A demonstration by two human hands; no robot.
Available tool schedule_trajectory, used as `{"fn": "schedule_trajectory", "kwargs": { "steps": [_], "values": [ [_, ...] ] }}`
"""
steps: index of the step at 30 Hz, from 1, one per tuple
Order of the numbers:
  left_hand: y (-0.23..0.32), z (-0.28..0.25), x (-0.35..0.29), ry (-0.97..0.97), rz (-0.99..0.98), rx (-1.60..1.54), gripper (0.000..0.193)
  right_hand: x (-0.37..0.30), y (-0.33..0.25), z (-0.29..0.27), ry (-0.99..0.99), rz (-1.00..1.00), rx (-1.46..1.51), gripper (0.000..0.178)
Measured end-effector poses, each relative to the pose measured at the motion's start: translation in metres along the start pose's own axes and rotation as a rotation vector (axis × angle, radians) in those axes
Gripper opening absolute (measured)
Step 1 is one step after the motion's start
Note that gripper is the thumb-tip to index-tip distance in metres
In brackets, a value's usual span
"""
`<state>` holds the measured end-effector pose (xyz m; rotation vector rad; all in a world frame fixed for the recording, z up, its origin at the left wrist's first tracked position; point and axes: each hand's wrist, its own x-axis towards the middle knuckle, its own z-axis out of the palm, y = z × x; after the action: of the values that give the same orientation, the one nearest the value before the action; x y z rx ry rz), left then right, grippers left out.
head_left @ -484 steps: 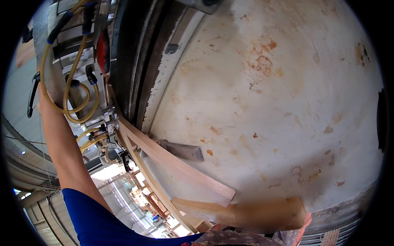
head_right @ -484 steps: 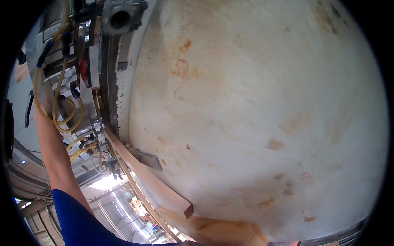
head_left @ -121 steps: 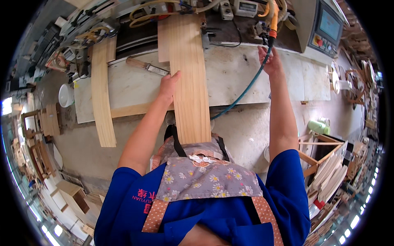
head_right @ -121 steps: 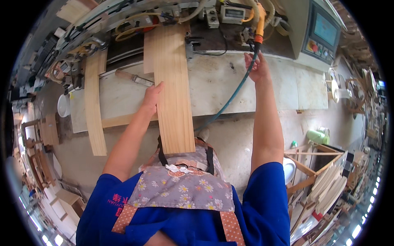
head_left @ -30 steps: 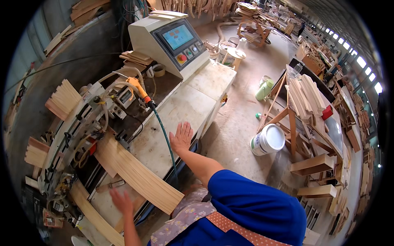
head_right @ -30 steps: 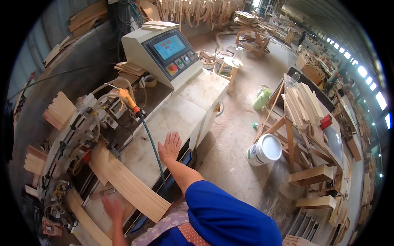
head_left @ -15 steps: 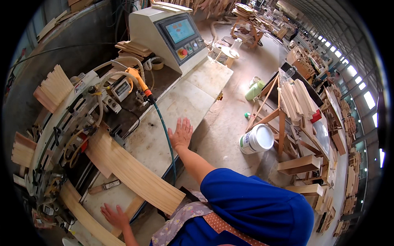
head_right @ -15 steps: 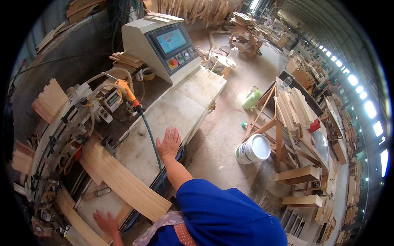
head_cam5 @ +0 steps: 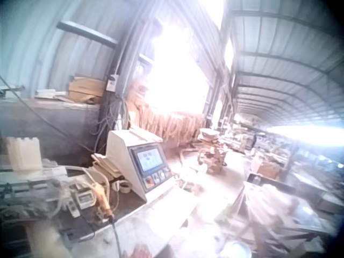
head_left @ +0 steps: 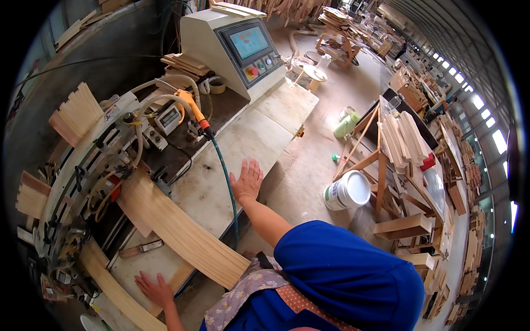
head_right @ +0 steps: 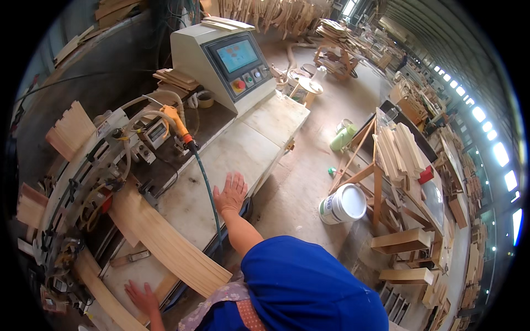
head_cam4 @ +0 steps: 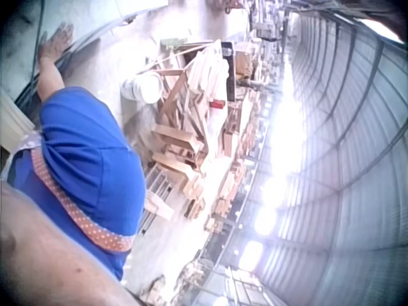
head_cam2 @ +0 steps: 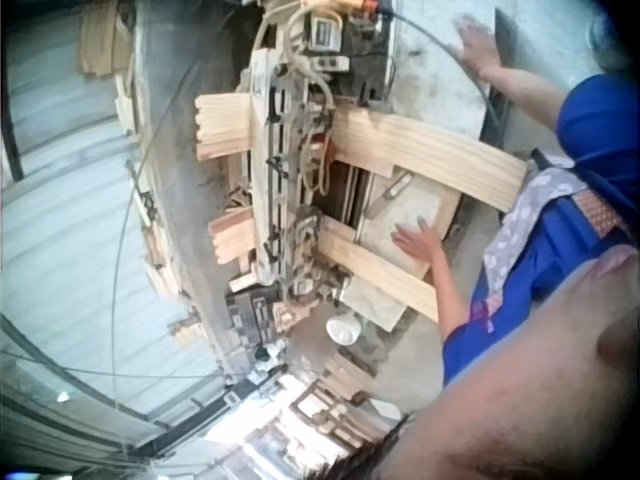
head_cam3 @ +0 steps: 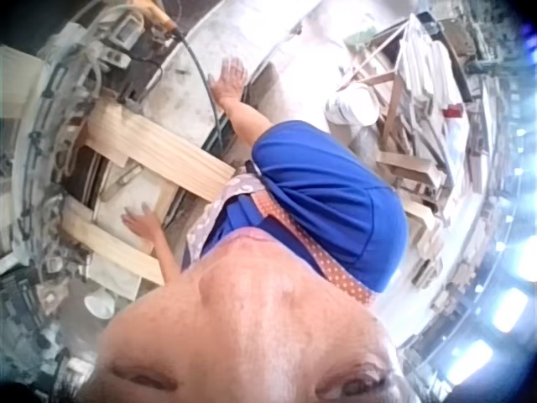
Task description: The person operates a woodworking machine to shape wooden planks. They feed the planks through the machine, adjust the position of the wood, and remove the processed pieces. The person handles the wood by hand, ensuring it is properly aligned before and after processing.
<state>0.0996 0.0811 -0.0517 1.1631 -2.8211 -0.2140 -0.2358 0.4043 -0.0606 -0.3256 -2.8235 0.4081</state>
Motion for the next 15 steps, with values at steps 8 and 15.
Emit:
{"fn": "schedule_trajectory", "kwargs": {
  "steps": [8,15],
  "values": [
    [0.015,-0.015,-0.008,-0.025,-0.057,-0.022,0.063,0.001,0.0,0.0,-0.02,-0.001,-0.003,0.071],
    [0.012,-0.011,-0.003,0.017,-0.025,-0.038,0.06,0.0,0.0,0.002,-0.014,-0.007,-0.013,0.072]
  ]
}}
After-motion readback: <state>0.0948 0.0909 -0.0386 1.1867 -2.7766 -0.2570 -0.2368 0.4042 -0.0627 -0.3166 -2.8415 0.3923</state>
